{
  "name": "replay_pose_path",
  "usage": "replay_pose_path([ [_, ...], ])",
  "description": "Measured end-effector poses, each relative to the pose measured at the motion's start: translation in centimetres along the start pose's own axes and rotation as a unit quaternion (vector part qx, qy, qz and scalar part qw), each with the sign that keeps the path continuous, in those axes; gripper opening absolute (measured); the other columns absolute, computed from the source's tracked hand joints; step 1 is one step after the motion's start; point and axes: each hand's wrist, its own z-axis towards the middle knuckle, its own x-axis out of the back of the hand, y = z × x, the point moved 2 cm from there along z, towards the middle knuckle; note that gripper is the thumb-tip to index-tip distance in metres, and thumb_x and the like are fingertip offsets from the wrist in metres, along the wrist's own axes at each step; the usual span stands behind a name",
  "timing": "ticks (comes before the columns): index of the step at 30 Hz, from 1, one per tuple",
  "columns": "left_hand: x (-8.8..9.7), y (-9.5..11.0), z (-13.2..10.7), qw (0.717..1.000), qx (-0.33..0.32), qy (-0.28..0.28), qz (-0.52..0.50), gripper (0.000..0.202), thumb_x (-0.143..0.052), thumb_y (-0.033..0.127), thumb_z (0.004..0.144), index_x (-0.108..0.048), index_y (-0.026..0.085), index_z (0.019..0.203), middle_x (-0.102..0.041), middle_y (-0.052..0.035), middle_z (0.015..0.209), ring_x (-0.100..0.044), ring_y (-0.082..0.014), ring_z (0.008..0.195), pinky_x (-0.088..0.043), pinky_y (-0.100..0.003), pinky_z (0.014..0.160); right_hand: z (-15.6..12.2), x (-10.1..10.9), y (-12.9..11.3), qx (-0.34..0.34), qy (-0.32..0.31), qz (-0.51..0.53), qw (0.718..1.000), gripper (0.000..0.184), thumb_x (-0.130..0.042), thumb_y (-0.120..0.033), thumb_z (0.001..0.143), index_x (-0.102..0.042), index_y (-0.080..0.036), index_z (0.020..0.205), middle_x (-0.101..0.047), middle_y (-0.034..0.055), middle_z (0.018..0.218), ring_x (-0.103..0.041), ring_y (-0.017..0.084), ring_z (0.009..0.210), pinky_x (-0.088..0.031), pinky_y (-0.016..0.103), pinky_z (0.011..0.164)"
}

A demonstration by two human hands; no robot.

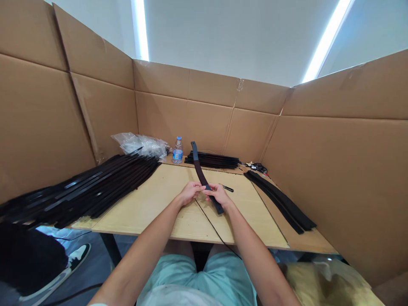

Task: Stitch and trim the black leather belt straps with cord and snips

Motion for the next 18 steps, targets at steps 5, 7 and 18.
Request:
replay_pose_path([
  [5,0.41,-0.66,-0.17,0.999,0.006,-0.013,0.033,0.017,-0.057,0.027,0.089,-0.059,0.011,0.086,-0.058,0.0017,0.072,-0.052,-0.0067,0.053,-0.045,-0.02,0.047,-0.08,0.14,0.66,0.008,-0.006,-0.006,1.0,0.012,-0.064,-0.019,0.087,-0.062,-0.011,0.095,-0.061,-0.0032,0.07,-0.052,0.006,0.049,-0.044,0.017,0.045],
  [7,0.47,-0.69,-0.24,0.999,-0.001,-0.014,0.042,0.018,-0.057,0.028,0.089,-0.059,0.011,0.084,-0.057,0.0023,0.07,-0.051,-0.0066,0.052,-0.045,-0.019,0.047,-0.19,0.04,0.53,0.008,-0.01,-0.009,1.0,0.015,-0.066,-0.019,0.085,-0.062,-0.011,0.097,-0.062,-0.0027,0.071,-0.05,0.005,0.046,-0.04,0.015,0.042],
  [18,0.38,-0.76,-0.46,0.996,-0.009,-0.018,0.087,0.023,-0.056,0.028,0.09,-0.055,0.012,0.073,-0.047,0.0074,0.056,-0.038,-0.0032,0.04,-0.034,-0.016,0.038,-0.47,0.31,1.16,-0.011,0.019,-0.055,0.998,0.042,-0.046,-0.044,0.097,-0.057,-0.012,0.072,-0.05,-0.0068,0.052,-0.042,0.004,0.037,-0.036,0.016,0.038],
])
